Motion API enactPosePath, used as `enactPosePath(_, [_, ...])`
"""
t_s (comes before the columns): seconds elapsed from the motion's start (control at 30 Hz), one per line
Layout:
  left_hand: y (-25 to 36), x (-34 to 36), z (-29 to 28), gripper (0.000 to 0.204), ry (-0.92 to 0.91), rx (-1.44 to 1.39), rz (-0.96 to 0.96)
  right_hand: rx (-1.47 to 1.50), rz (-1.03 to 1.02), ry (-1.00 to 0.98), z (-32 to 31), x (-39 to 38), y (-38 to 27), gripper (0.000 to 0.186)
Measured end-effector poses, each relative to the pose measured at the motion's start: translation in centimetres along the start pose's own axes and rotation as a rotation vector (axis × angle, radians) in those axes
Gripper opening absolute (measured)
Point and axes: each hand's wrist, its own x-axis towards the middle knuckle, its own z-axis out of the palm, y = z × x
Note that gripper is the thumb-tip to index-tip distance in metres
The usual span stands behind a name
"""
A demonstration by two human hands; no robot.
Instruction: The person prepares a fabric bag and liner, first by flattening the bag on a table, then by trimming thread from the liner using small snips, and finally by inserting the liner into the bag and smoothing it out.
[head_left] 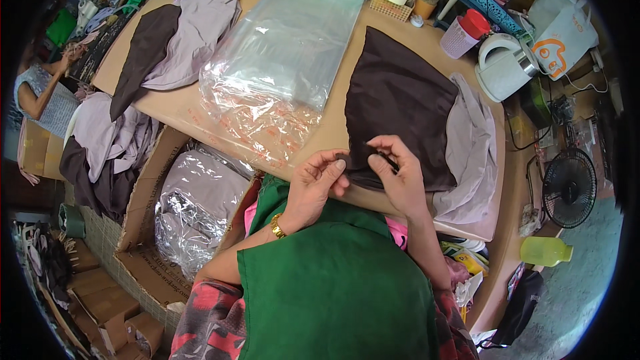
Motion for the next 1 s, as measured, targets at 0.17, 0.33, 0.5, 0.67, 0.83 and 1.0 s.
enactPosePath(0.17, [-0.6,0.2,-0.4,0.021,-0.015,0.011,0.060,-0.379,-0.113,-0.024,0.1,0.0,-2.4,0.023])
enactPosePath(0.33, [-0.4,0.2,-0.4,0.019,-0.023,0.055,0.070,-0.451,-0.099,-0.049,-0.1,0.4,-3.4,0.025])
enactPosePath(0.5, [-0.4,0.2,-0.1,0.017,-0.034,0.068,0.095,-0.407,-0.091,-0.089,-0.4,0.7,-3.3,0.024])
enactPosePath(0.67, [-0.4,0.2,-0.1,0.015,-0.044,0.083,0.097,-0.370,-0.140,-0.096,-0.3,0.8,-2.9,0.022])
enactPosePath(0.83, [-0.4,0.2,-0.1,0.013,-0.052,0.127,0.097,-0.318,-0.117,-0.110,-0.6,0.8,-2.0,0.019])
enactPosePath(1.0, [-0.4,0.1,-0.1,0.010,-0.069,0.139,0.132,-0.249,-0.006,-0.172,-0.9,0.7,-2.6,0.021])
